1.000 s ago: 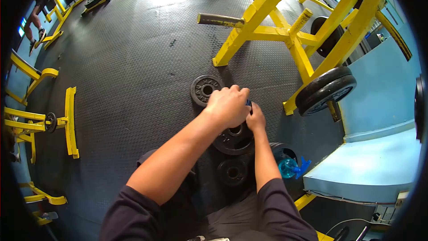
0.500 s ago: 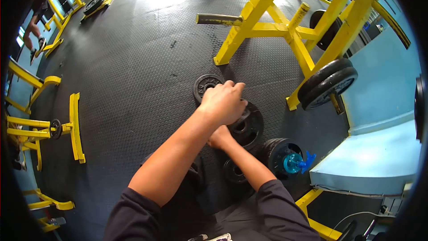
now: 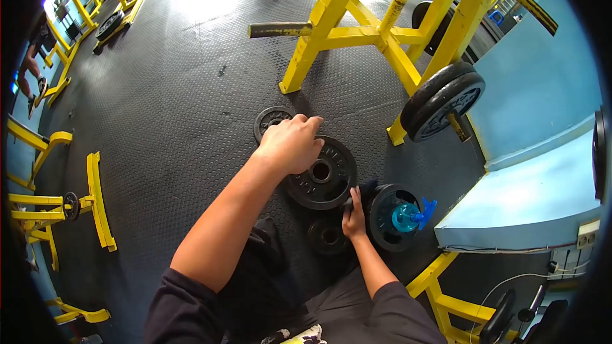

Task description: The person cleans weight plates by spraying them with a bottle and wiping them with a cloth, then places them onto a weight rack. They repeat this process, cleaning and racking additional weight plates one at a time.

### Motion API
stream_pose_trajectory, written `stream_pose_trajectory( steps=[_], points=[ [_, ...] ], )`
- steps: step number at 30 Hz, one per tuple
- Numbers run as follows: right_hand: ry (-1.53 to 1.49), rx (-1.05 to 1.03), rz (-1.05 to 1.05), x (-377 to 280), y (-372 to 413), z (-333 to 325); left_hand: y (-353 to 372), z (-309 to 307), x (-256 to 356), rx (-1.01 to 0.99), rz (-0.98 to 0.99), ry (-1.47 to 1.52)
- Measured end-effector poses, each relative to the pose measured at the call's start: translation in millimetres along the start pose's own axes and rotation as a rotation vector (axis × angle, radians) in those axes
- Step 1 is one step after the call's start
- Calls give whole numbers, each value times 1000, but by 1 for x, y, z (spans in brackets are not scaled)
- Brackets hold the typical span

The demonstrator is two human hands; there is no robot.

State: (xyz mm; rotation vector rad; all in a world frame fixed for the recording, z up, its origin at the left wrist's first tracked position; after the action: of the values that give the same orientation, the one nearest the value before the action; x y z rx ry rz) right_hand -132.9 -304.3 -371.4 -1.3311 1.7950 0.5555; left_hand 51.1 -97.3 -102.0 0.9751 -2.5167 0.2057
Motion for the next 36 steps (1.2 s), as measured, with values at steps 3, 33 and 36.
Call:
stream_pose_trajectory(
  steps=[3,33,36],
  points=[
    [-101,126,85,18,-50,12,-4,4,1,-1,17,-14],
    [-430,-209,619,-36,74,45,-32,76,4,-188,162,-22],
    [-1620,66,1088,-6,106,19,-33,129,16,-284,277,-22]
  ],
)
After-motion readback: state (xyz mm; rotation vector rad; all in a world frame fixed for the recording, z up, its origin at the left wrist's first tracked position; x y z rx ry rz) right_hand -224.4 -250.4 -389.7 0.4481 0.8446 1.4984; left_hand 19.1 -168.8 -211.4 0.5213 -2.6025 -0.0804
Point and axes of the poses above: each hand's wrist, its own y-axis away from the middle knuckle, its own z-axis out of the palm, x = y × z, the point moved 4 cm from there along -y, towards the middle knuckle, and after that the axes turned 15 degrees about z, right-handed, at the moved point
